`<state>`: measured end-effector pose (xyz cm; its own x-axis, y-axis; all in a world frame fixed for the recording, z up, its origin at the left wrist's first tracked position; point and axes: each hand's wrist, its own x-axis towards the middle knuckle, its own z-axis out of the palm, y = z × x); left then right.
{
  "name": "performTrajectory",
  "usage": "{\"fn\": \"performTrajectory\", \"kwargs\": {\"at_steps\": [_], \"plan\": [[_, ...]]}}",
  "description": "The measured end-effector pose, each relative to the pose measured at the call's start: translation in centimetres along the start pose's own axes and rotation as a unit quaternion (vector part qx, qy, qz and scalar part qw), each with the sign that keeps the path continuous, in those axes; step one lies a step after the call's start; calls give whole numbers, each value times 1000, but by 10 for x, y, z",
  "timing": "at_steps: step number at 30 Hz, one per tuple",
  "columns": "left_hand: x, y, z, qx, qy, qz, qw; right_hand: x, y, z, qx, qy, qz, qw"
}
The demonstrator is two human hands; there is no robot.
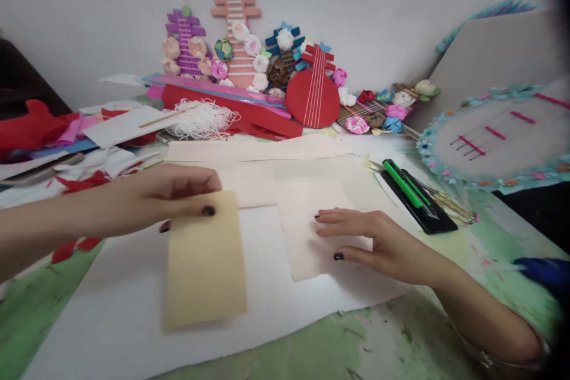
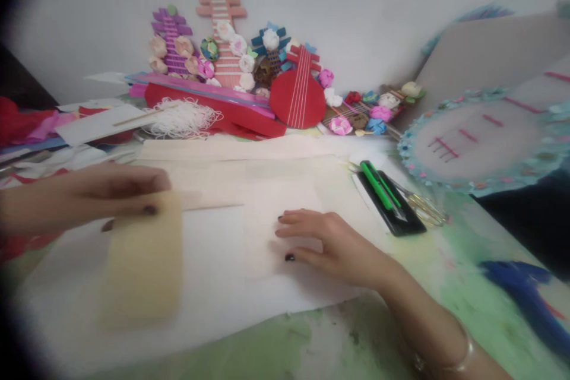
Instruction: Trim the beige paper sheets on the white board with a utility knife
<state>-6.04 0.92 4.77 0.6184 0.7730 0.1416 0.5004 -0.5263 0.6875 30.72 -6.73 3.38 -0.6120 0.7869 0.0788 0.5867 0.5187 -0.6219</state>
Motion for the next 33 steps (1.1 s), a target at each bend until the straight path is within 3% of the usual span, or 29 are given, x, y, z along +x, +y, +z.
{"fn": "performTrajectory", "kwargs": {"at_steps": [3,6,11,13,16,20,22,25,33], "plan": [[43,28,31,-15,2,28,999,5,-11,13,149,37,25,988],[77,47,57,-3,8,65,998,9,-20,27,309,66,74,946],[100,46,79,19,46,87,995,15,-14,34,355,136,187,906],[93,41,83,62,93,130,985,17,-6,32,351,143,211,901],[69,38,89,166,136,304,928,18,5,26,345,121,229,902],[29,43,92,221,76,424,875,16,7,23,334,78,258,903],[16,45,91,238,37,432,869,14,6,23,318,64,266,908],[6,45,91,263,22,420,868,12,4,23,284,54,262,921],[9,30,106,356,96,324,871,10,0,19,233,42,246,940]]}}
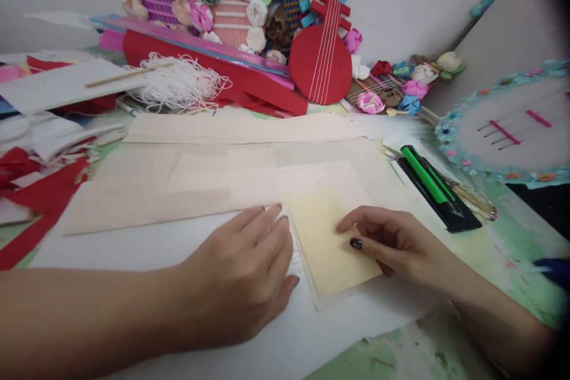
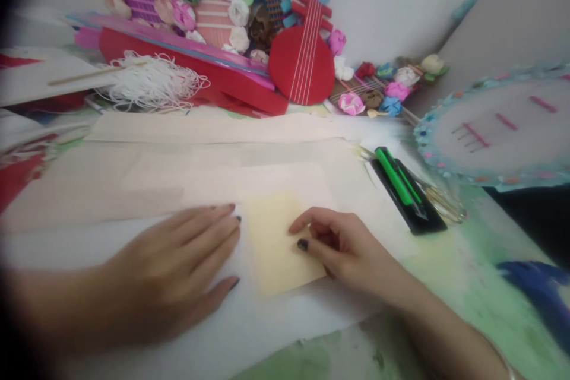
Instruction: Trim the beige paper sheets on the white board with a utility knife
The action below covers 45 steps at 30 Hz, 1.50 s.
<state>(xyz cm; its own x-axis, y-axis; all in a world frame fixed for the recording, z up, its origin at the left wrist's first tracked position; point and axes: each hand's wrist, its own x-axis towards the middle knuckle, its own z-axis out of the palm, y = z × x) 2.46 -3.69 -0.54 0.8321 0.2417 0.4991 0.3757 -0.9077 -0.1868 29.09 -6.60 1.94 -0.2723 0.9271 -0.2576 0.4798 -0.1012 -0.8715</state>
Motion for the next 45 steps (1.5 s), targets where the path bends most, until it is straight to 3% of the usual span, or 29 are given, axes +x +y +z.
{"fn": "performTrajectory", "kwargs": {"at_steps": [5,9,20,45], "plan": [[0,-5,8,27,-75,-94,992,-2,-3,0,-28,-8,-6,1000],[-1,-7,10,36,-110,-111,987,-3,-4,1,-40,-9,-8,999],[-1,-7,8,24,-124,-118,985,1,-2,0,-141,54,-59,987],[2,-9,4,32,-143,-106,984,2,0,0,-160,16,-59,985]]}}
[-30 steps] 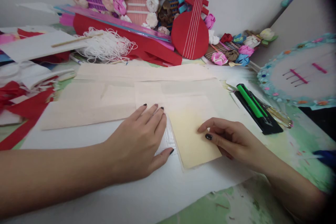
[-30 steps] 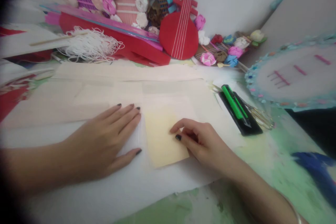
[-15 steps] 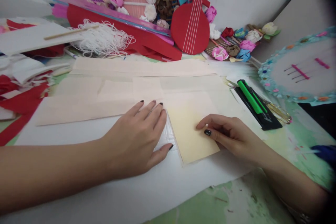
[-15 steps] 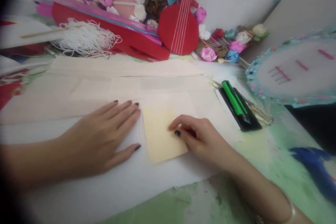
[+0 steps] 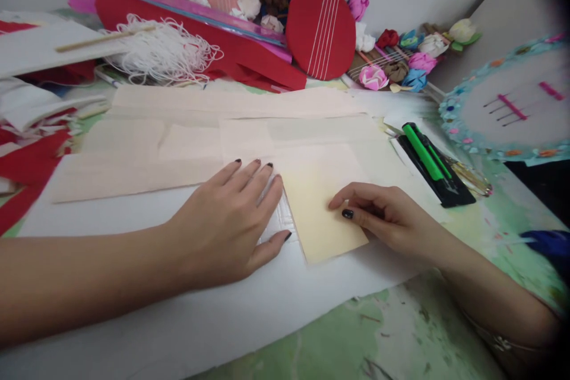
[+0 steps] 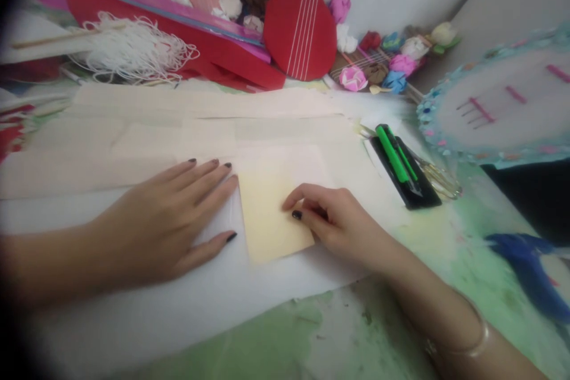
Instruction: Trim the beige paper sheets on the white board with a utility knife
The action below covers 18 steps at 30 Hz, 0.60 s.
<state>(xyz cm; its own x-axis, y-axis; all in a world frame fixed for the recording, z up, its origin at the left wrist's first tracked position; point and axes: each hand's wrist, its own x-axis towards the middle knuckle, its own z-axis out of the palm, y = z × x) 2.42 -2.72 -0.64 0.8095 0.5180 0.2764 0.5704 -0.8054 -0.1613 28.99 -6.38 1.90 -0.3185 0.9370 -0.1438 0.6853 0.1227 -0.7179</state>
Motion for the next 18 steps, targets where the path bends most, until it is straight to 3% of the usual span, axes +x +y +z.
{"fn": "performTrajectory", "kwargs": {"at_steps": [18], "plan": [[1,-1,-2,10,-7,14,1000,0,0,0,-13,-7,-15,1000]]}}
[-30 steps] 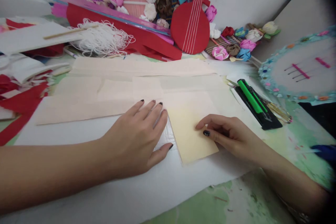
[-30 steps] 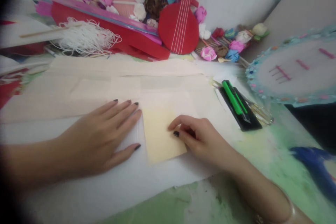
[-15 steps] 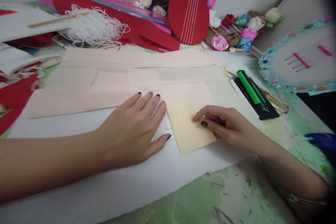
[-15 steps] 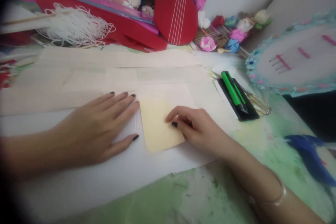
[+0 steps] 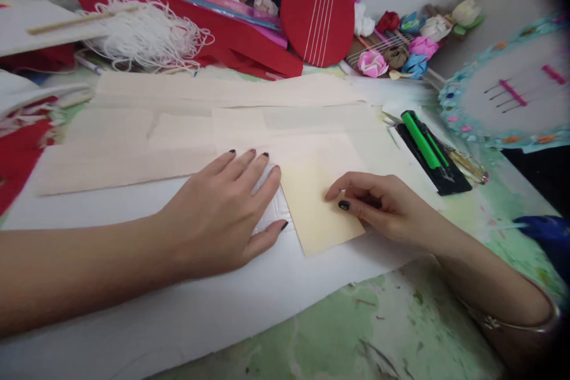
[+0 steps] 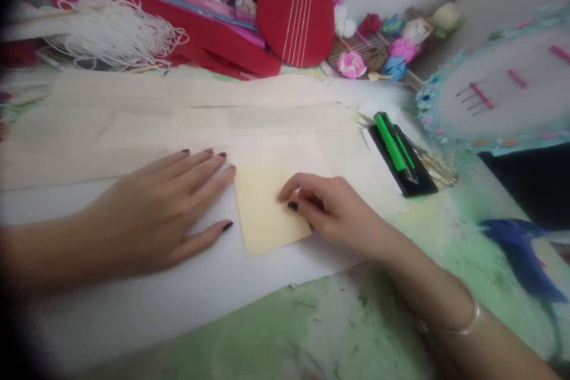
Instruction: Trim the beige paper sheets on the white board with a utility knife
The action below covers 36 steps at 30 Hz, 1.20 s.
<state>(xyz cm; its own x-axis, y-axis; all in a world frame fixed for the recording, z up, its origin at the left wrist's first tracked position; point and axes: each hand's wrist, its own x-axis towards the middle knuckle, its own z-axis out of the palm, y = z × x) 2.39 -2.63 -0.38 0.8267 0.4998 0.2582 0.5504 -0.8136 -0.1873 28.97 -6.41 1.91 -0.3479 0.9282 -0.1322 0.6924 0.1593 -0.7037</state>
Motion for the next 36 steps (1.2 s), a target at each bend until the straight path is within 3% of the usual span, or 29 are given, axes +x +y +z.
{"fn": "performTrajectory", "kwargs": {"at_steps": [36], "plan": [[-1,2,0,4,-17,-16,1000,0,-3,0,-12,-9,-11,1000]]}}
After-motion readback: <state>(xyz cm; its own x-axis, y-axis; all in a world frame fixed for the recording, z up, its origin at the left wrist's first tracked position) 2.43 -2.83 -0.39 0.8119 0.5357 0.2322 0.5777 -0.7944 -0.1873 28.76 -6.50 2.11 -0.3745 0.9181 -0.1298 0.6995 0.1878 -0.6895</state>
